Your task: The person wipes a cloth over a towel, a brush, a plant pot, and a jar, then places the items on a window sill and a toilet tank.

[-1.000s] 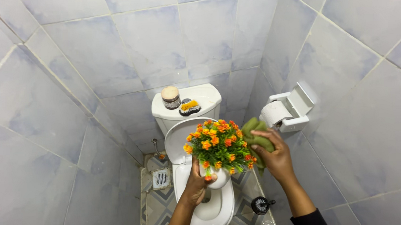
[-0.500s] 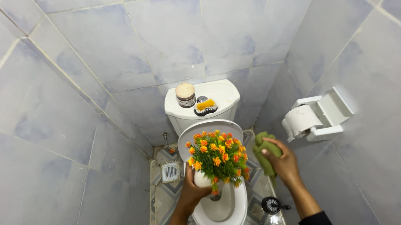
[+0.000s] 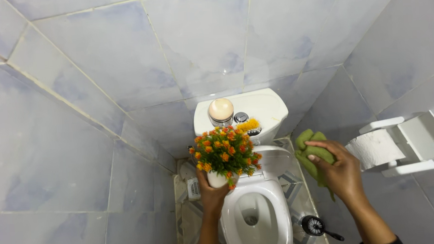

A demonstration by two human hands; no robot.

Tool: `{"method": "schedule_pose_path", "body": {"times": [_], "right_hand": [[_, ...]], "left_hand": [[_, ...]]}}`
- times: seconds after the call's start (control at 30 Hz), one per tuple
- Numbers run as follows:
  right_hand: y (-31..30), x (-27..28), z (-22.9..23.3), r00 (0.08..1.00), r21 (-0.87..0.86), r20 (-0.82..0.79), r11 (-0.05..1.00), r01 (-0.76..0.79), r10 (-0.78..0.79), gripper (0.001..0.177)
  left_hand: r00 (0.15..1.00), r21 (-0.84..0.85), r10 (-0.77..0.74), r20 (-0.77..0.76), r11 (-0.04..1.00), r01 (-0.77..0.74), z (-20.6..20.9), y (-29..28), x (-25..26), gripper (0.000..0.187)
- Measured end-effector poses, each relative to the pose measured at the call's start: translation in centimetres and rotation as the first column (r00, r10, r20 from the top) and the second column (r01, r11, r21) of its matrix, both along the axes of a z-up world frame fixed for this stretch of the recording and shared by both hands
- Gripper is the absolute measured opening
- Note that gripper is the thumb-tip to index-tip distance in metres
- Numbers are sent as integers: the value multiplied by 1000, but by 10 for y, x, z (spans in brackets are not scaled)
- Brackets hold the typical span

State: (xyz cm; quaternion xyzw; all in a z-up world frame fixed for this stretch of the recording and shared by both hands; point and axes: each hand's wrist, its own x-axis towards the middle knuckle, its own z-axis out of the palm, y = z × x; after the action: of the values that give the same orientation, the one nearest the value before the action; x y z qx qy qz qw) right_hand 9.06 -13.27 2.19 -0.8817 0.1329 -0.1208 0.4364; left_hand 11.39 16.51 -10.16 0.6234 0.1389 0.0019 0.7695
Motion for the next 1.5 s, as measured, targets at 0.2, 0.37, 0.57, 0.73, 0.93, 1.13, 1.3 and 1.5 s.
{"method": "schedule_pose_path", "body": {"times": [0.2,0.37,0.57,0.73,0.93,1.13,1.3,1.5], "right_hand": [[-43,17,10,983,142,-39,973,183,-179,32],[-78,72,3,987,150,-65,976,158,-150,38],[-34,189,-90,972,406,-5,889,-213,235,48],[-8,252,-157,951,65,27,949,-309,307,55],[-2,281,-213,861,-126,161,875,-468,483,70],[1,281,-187,822,-279,-164,773,-569,546,77],[-21,251,-129,847,-277,0,814,-510,531,62],[-51,172,-72,839,135,55,828,-544,542,44]], "left_hand": [[977,-60,190,-100,979,-196,0,8,20,115],[968,-50,248,22,968,-247,-1,26,15,106],[975,-74,223,-24,972,-224,6,-18,16,93],[977,-143,209,-29,967,-211,4,-55,12,84],[967,-130,227,-119,962,-242,8,-82,16,91],[973,-148,223,-58,962,-229,15,-103,25,105],[979,-156,198,-49,966,-204,20,-112,36,102],[980,-334,148,130,938,-97,52,-131,59,105]]}}
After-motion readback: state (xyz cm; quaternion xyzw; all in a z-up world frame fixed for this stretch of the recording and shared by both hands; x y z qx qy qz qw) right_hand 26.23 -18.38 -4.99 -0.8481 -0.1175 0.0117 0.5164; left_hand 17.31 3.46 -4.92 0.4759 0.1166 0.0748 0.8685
